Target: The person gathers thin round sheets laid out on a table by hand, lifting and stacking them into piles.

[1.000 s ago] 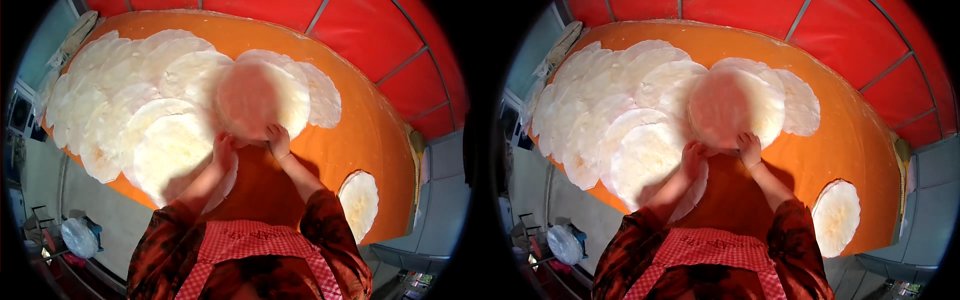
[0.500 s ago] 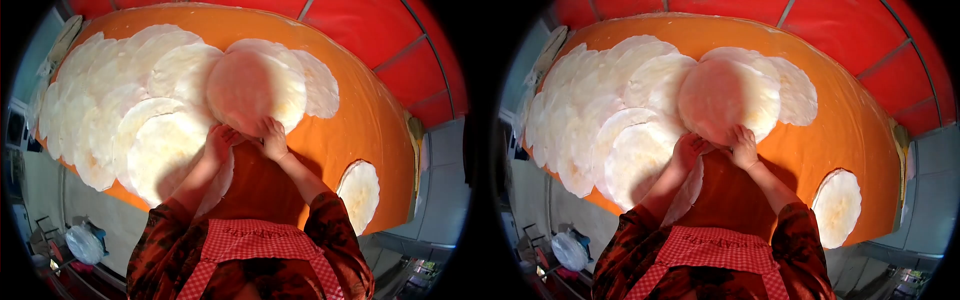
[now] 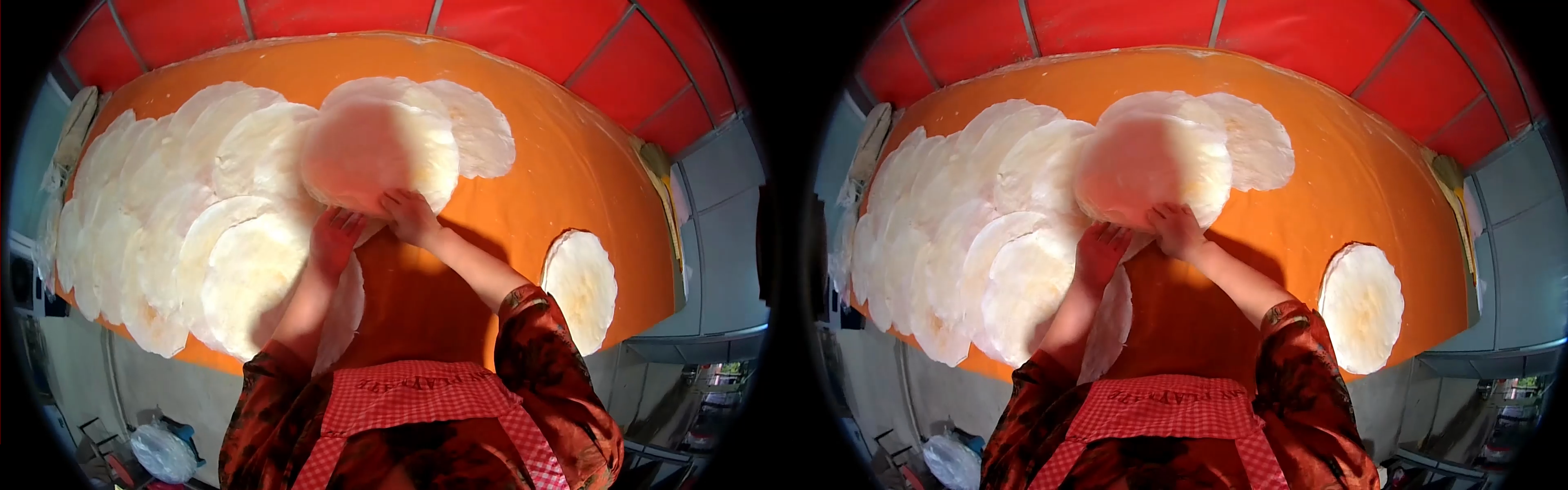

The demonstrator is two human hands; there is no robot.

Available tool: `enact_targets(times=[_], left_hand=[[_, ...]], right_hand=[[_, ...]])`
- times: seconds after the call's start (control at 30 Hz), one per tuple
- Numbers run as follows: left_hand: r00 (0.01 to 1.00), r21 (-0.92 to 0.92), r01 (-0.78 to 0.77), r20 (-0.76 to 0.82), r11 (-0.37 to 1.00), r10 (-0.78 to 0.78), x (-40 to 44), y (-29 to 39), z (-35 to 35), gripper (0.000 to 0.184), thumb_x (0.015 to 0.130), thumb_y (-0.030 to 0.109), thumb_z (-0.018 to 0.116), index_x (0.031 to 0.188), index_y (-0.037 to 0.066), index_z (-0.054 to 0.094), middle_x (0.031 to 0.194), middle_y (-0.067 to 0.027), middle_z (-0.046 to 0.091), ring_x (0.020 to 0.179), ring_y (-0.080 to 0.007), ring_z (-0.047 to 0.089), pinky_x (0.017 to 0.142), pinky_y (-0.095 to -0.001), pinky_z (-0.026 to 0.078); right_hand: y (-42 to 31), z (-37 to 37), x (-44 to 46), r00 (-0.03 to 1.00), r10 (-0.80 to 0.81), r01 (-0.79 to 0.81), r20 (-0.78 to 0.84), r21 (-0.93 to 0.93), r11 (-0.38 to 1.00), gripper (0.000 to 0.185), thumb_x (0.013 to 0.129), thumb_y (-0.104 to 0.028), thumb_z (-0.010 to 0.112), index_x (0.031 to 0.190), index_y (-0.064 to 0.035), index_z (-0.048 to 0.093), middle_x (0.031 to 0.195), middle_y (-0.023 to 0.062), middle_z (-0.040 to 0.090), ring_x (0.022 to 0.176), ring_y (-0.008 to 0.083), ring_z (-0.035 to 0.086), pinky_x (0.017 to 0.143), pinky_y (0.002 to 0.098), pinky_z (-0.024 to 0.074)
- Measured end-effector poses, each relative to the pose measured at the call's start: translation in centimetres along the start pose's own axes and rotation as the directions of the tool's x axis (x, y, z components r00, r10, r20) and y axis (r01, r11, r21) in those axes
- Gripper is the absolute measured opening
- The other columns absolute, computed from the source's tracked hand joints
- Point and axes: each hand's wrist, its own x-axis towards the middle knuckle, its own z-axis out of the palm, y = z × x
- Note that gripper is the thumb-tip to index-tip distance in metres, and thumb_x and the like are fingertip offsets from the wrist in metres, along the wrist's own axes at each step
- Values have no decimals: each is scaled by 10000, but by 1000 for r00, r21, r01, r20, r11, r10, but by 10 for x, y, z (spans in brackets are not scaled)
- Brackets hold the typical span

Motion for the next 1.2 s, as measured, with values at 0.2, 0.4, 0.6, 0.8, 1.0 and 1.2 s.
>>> enact_targets(times=[0.2,0.4,0.6,0.8,1.0,1.2], left_hand=[[1000,47,19,-10,999,-18,9,2,2,341,996,266,444,1259,51,467,1227,-122,504,1126,-292,510,1008,-430,449],[994,-117,98,-46,988,-104,3,7,9,446,989,336,479,1312,33,427,1317,-145,464,1213,-306,467,1018,-479,432],[995,133,8,96,991,-21,-39,-7,13,504,978,310,494,1379,28,375,1401,-150,424,1277,-302,420,1068,-464,367],[994,682,98,-100,724,-40,-128,-58,-35,330,896,72,538,1219,8,561,1267,-141,583,1176,-299,541,984,-376,437],[952,375,173,-302,911,-57,-130,-84,-56,391,870,65,618,1248,-16,560,1169,-123,631,1038,-219,618,850,-321,521],[933,451,220,-356,865,-52,-132,-80,-42,297,869,60,610,1156,-17,618,1093,-108,661,995,-220,632,849,-336,519]], right_hand=[[-24,13,-6,986,71,-89,-151,-110,990,461,741,-113,638,1195,-68,569,1246,125,572,1165,312,531,939,433,428],[-7,16,12,988,109,-112,-107,-27,993,199,819,-91,526,988,-95,630,996,88,656,959,295,630,794,434,493],[-16,-34,-51,994,-37,52,100,-155,987,106,774,-130,537,847,-89,602,864,92,598,866,302,581,738,406,457],[-82,-57,-204,958,-167,165,232,25,986,290,716,-184,580,965,-45,632,994,122,597,923,294,598,732,404,517],[-26,-65,-168,965,-204,168,166,209,963,264,860,-171,593,1086,-46,644,979,134,645,862,249,625,742,337,523],[201,-37,-86,292,955,-400,61,914,64,150,890,-75,552,822,-70,686,839,21,663,712,154,563,633,288,490]])
